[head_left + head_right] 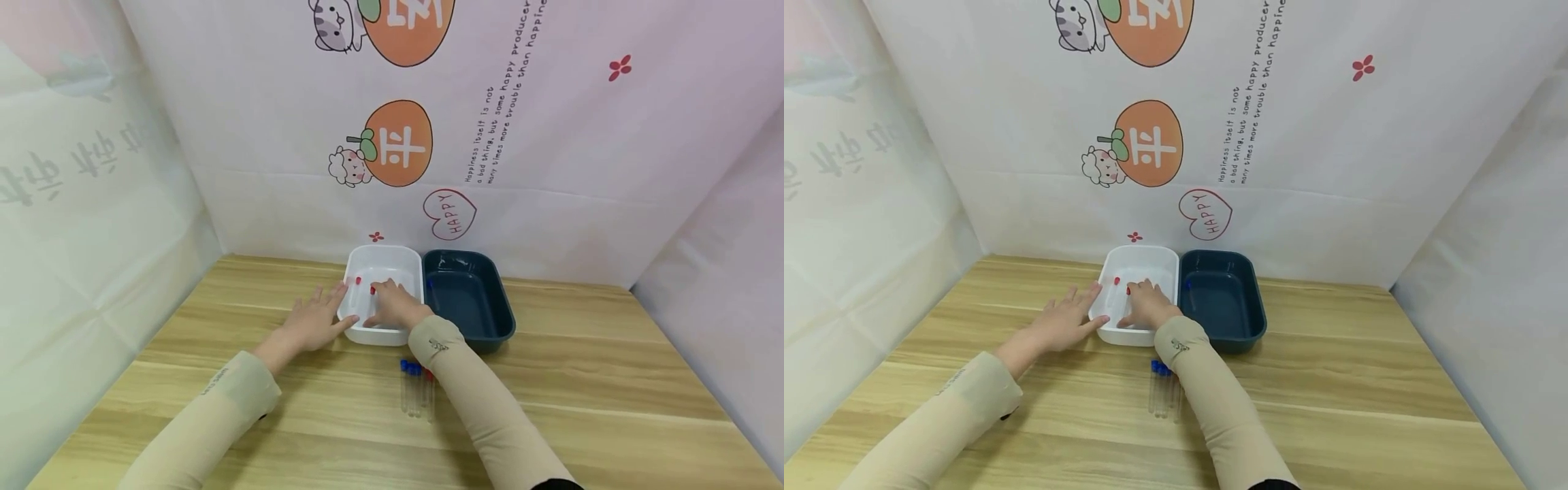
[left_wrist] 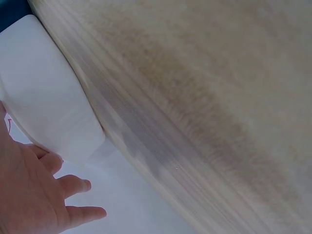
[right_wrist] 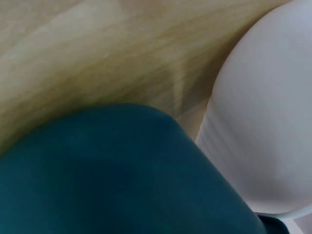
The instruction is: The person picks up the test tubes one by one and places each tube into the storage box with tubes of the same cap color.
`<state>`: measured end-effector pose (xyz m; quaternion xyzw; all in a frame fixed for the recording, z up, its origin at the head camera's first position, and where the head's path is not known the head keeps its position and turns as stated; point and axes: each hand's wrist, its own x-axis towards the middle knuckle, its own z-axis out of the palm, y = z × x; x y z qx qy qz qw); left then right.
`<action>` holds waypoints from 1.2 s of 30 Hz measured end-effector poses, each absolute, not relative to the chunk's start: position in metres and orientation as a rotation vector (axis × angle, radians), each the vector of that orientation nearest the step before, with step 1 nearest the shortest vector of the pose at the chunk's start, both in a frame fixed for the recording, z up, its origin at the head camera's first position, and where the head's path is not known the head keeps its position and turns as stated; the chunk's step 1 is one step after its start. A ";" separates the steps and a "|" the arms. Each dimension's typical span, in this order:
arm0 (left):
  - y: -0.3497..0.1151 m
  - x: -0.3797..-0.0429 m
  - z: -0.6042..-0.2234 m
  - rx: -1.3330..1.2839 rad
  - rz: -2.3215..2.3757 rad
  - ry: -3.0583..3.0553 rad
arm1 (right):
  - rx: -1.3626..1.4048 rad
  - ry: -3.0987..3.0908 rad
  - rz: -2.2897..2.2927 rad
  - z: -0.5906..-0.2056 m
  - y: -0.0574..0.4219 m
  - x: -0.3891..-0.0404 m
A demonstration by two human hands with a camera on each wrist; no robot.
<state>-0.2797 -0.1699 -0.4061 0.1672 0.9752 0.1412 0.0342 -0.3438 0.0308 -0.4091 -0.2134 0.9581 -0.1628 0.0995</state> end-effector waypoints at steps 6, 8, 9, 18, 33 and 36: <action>-0.169 -0.281 -0.407 0.510 0.421 2.998 | -0.624 2.797 -0.484 -0.408 0.029 -0.343; -0.169 -0.280 -0.407 0.508 0.422 2.998 | -0.643 2.797 -0.464 -0.409 0.028 -0.344; -0.169 -0.280 -0.407 0.506 0.419 3.000 | -0.656 2.798 -0.449 -0.409 0.028 -0.344; -0.169 -0.281 -0.408 0.506 0.413 3.000 | -0.665 2.785 -0.370 -0.416 0.026 -0.350; -0.170 -0.283 -0.409 0.503 0.401 2.996 | -0.650 2.775 -0.371 -0.418 0.024 -0.352; -0.170 -0.283 -0.409 0.511 0.408 3.000 | -0.632 2.818 -0.384 -0.419 0.023 -0.353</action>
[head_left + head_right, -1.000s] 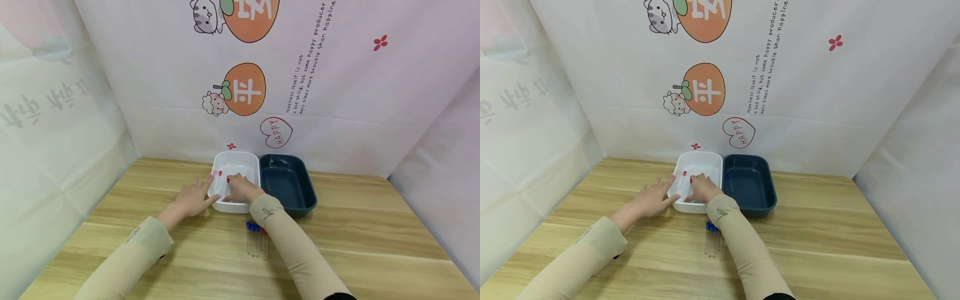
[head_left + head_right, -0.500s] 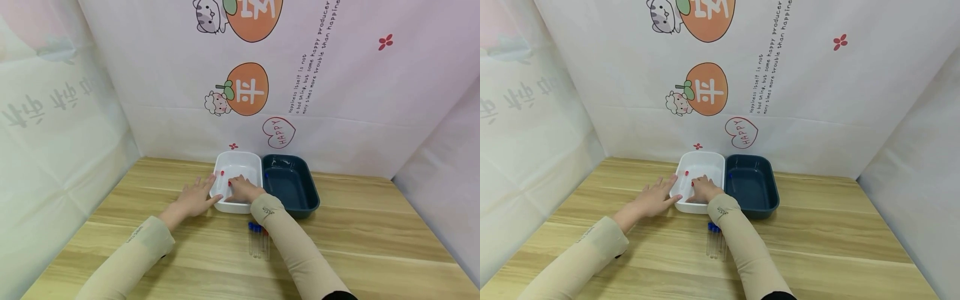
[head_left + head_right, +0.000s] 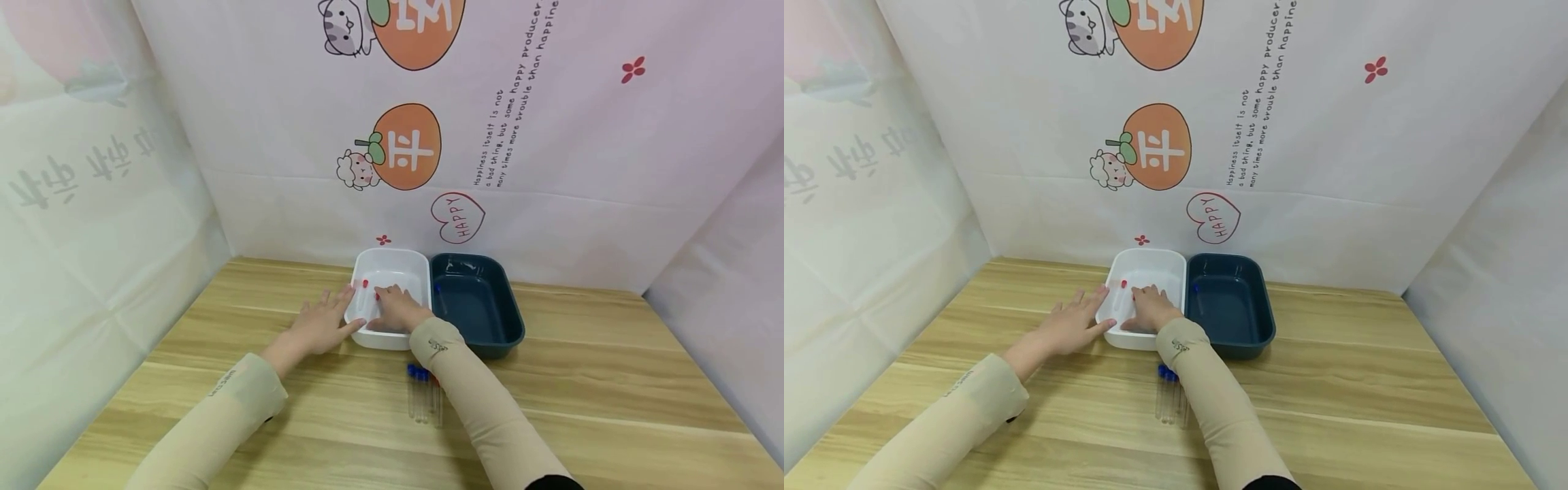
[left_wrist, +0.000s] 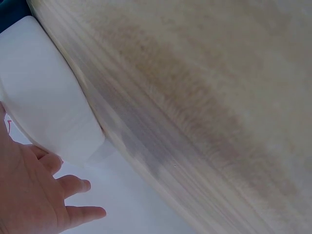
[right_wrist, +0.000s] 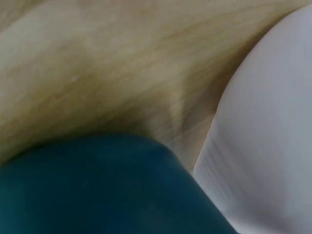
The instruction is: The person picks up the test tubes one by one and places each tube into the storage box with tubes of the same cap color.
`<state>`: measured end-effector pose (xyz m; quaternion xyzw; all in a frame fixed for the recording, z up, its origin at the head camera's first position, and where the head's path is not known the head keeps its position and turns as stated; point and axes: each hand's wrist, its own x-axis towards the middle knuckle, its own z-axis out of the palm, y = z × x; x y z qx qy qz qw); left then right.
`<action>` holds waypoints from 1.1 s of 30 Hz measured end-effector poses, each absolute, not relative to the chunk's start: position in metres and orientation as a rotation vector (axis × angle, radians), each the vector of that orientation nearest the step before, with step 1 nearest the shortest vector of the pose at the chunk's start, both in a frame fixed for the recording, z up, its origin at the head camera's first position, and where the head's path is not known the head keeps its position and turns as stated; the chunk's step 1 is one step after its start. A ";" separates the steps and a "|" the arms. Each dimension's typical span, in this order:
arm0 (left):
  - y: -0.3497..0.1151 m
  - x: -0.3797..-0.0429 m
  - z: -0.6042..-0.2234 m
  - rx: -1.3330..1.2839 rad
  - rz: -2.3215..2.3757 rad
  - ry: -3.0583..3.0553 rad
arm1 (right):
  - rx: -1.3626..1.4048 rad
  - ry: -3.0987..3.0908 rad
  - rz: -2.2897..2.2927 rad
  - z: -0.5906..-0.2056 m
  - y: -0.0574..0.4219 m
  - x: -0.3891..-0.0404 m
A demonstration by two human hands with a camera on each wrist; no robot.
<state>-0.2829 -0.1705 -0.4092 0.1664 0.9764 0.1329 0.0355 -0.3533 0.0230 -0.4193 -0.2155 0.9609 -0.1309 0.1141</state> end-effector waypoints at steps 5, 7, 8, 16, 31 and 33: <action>-0.170 -0.283 -0.410 0.508 0.415 3.000 | -0.573 2.880 -0.389 -0.423 0.021 -0.358; -0.169 -0.282 -0.409 0.505 0.418 3.000 | -0.555 2.898 -0.390 -0.426 0.021 -0.360; -0.169 -0.282 -0.409 0.502 0.417 2.999 | -0.548 2.904 -0.391 -0.426 0.021 -0.361; -0.170 -0.283 -0.409 0.497 0.411 2.997 | -0.466 2.902 -0.482 -0.422 0.021 -0.359; -0.167 -0.282 -0.406 0.486 0.401 2.995 | -0.512 2.873 -0.544 -0.406 0.033 -0.354; -0.167 -0.282 -0.406 0.484 0.388 2.993 | -0.536 2.866 -0.545 -0.403 0.034 -0.353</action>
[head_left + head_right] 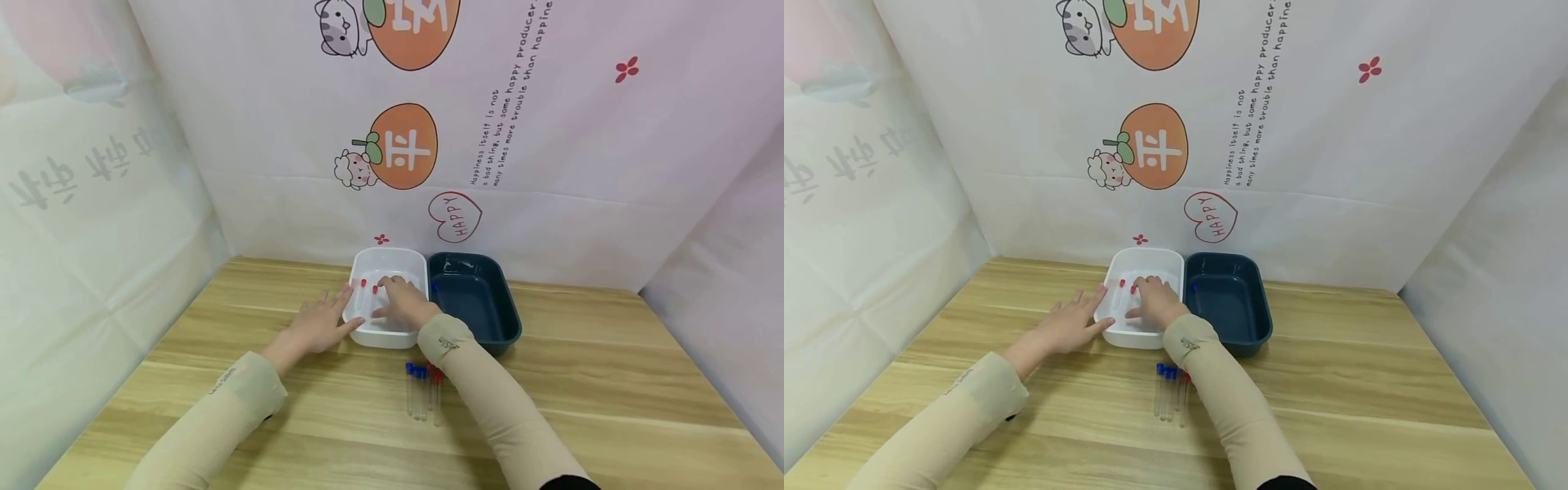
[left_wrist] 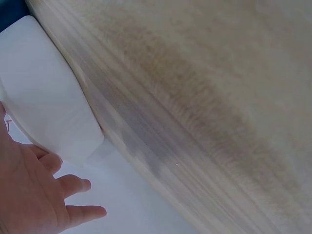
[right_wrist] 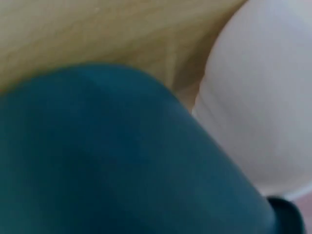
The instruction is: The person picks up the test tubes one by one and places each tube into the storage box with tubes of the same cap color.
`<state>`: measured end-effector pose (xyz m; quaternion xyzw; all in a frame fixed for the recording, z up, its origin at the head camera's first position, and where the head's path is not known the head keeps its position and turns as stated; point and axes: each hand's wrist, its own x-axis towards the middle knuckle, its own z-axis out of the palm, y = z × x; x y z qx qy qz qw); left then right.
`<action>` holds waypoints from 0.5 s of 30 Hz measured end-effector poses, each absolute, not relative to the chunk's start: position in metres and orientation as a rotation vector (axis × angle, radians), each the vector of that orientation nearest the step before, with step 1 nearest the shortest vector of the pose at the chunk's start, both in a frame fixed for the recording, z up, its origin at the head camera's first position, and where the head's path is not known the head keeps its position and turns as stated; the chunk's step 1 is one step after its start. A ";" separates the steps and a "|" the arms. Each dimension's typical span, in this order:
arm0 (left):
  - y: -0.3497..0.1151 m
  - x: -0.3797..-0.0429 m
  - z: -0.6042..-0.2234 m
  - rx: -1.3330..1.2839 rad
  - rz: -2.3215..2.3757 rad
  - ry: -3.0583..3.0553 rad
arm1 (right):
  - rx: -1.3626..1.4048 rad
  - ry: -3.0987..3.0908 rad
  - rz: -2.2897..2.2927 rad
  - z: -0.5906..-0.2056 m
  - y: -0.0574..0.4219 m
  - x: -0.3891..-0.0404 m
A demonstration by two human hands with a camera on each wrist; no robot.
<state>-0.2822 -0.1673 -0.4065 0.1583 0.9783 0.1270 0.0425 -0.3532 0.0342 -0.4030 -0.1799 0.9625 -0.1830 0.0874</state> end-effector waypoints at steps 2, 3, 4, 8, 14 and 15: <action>-0.168 -0.283 -0.407 0.482 0.395 2.992 | -0.569 2.865 -0.543 -0.400 0.035 -0.352; -0.168 -0.283 -0.407 0.482 0.401 2.992 | -0.582 2.865 -0.541 -0.398 0.036 -0.351; -0.168 -0.283 -0.407 0.481 0.401 2.994 | -0.597 2.866 -0.539 -0.396 0.037 -0.350; -0.169 -0.282 -0.407 0.478 0.395 2.998 | -0.645 2.862 -0.563 -0.386 0.041 -0.342; -0.168 -0.282 -0.408 0.481 0.390 2.991 | -0.806 2.875 -0.587 -0.368 0.046 -0.329; -0.168 -0.282 -0.408 0.481 0.390 2.992 | -0.826 2.882 -0.588 -0.365 0.047 -0.327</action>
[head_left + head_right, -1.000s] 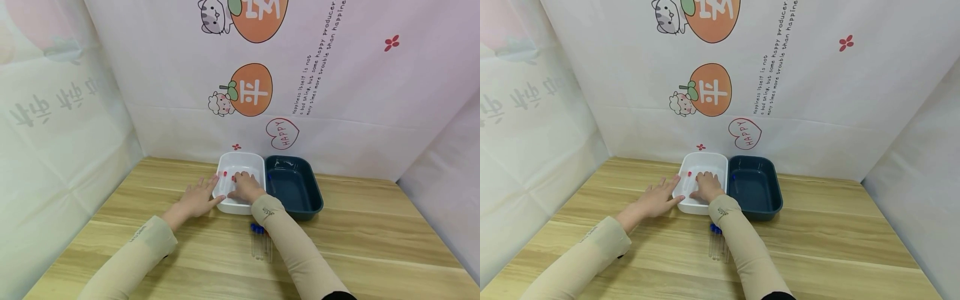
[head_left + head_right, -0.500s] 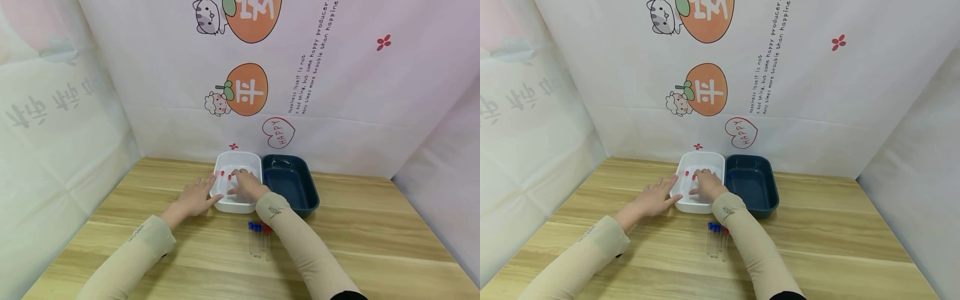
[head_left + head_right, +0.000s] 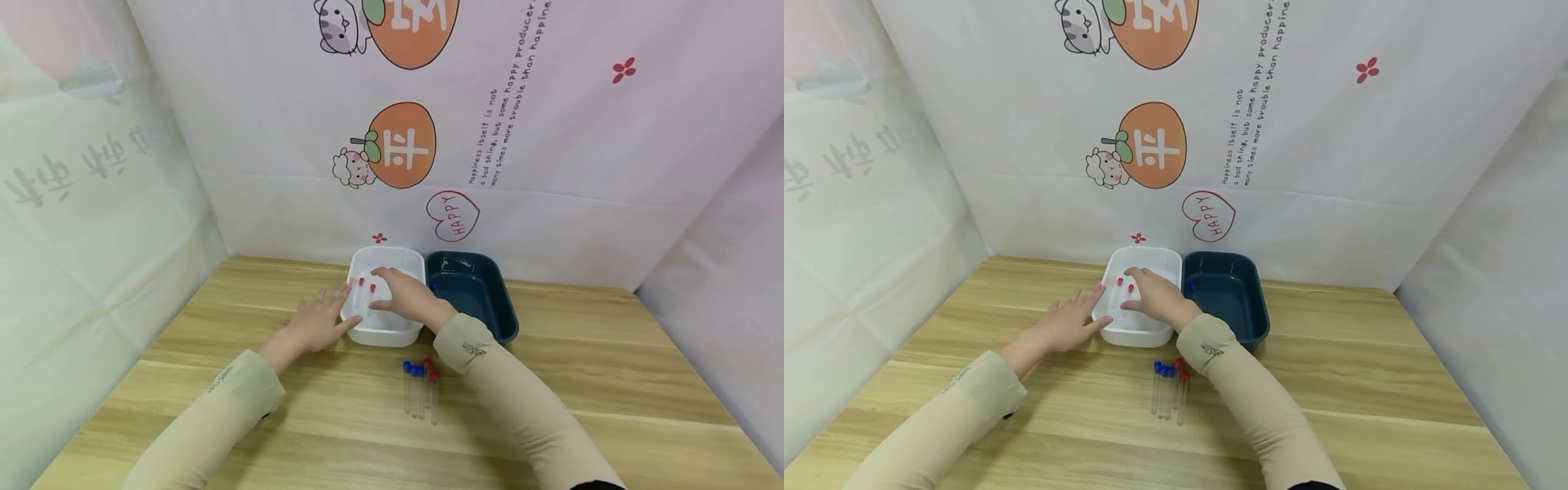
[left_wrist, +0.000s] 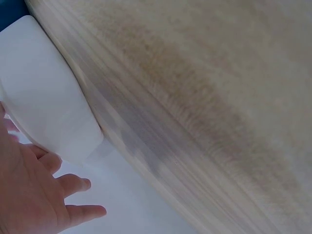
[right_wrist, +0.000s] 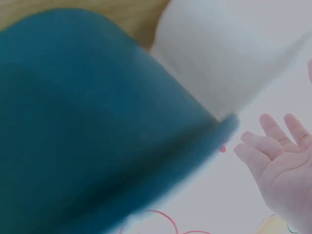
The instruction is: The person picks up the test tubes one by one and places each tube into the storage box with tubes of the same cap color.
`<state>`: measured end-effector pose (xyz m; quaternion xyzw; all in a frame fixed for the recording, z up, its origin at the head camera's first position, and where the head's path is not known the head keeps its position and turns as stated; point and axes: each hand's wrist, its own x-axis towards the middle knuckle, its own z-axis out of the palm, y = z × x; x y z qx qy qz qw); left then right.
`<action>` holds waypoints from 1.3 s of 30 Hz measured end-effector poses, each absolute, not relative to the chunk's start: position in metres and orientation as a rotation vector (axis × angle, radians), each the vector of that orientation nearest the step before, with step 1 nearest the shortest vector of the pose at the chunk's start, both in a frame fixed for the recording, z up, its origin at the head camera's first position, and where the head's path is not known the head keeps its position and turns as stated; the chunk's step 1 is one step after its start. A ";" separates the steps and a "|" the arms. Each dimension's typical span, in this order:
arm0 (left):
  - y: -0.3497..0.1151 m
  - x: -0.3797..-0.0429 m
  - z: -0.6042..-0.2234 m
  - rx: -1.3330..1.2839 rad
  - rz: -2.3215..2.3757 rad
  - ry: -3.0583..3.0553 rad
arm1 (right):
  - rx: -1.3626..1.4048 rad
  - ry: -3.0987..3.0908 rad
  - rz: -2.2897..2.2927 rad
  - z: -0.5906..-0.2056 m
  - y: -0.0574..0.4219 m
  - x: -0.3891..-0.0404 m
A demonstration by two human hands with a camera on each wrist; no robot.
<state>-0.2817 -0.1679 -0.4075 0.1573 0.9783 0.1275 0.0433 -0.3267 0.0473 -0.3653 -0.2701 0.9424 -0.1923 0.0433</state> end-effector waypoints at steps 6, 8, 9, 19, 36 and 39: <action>-0.168 -0.282 -0.406 0.478 0.386 2.992 | -0.843 2.883 -0.632 -0.353 0.054 -0.318; -0.168 -0.283 -0.406 0.477 0.386 2.990 | -0.851 2.882 -0.649 -0.350 0.056 -0.317; -0.168 -0.283 -0.406 0.477 0.386 2.988 | -0.859 2.884 -0.657 -0.349 0.058 -0.316; -0.168 -0.283 -0.408 0.492 0.419 2.979 | -0.940 2.864 -0.683 -0.341 0.075 -0.299; -0.169 -0.284 -0.409 0.468 0.427 2.986 | -1.135 2.909 -0.702 -0.328 0.109 -0.254; -0.168 -0.282 -0.408 0.474 0.443 2.982 | -1.184 2.918 -0.736 -0.330 0.118 -0.248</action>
